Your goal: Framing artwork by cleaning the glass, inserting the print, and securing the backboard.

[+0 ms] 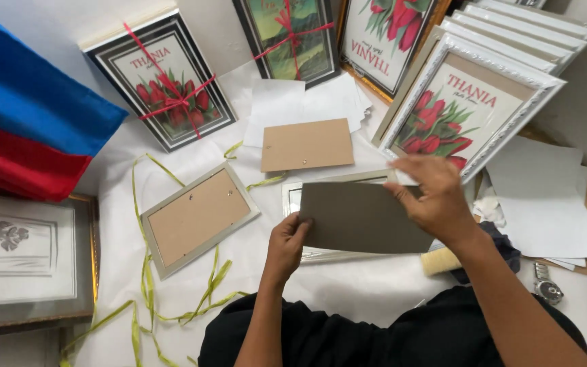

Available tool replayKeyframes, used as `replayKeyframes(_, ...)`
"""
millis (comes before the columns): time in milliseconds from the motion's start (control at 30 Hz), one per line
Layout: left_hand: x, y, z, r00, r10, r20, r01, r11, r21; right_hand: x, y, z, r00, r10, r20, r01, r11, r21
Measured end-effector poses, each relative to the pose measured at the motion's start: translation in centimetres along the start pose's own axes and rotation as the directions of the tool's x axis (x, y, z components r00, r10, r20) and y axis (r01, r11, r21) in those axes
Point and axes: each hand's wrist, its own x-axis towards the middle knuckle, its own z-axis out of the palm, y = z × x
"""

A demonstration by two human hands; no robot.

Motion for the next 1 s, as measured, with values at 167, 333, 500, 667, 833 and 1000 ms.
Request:
replayKeyframes(167, 2.4, -3.6, -1.9, 0.985, -0.007, -0.174, -0.021, 0.987, -0.159, -3.2, 6.1, 3.0, 0.773, 0.627, 0.095, -0.618, 0.711, 0.336)
replayKeyframes(333, 4.1, -5.0, -1.1, 0.977, -0.05, -0.207, -0.005, 0.966, -0.257, -3.9, 6.0, 3.1, 0.404, 0.719, 0.566, -0.874, 0.121, 0.47)
replayKeyframes(500, 5.1, -5.7, -0.7, 0.974, -0.134, -0.183, 0.087, 0.966, -0.244, -4.9, 5.8, 5.1, 0.389, 0.759, 0.522, -0.907, 0.214, 0.363)
replayKeyframes(667, 5.6, -5.6, -0.6, 0.962, -0.186, -0.202, 0.143, 0.967, -0.208, -6.2, 7.4, 7.8, 0.296, 0.742, 0.601, -0.933, 0.089, 0.35)
replayKeyframes(833, 6.7, -6.2, -0.6, 0.913, -0.25, -0.322, 0.26, 0.965, -0.01, -8.3, 10.5, 11.1, 0.317, 0.762, 0.564, -0.936, 0.157, 0.314)
replayKeyframes(1000, 8.1, -11.0, -2.1, 0.892, -0.26, -0.37, 0.405, 0.824, 0.397, -11.3, 13.2, 13.9, 0.359, 0.794, 0.491, -0.819, 0.52, -0.244)
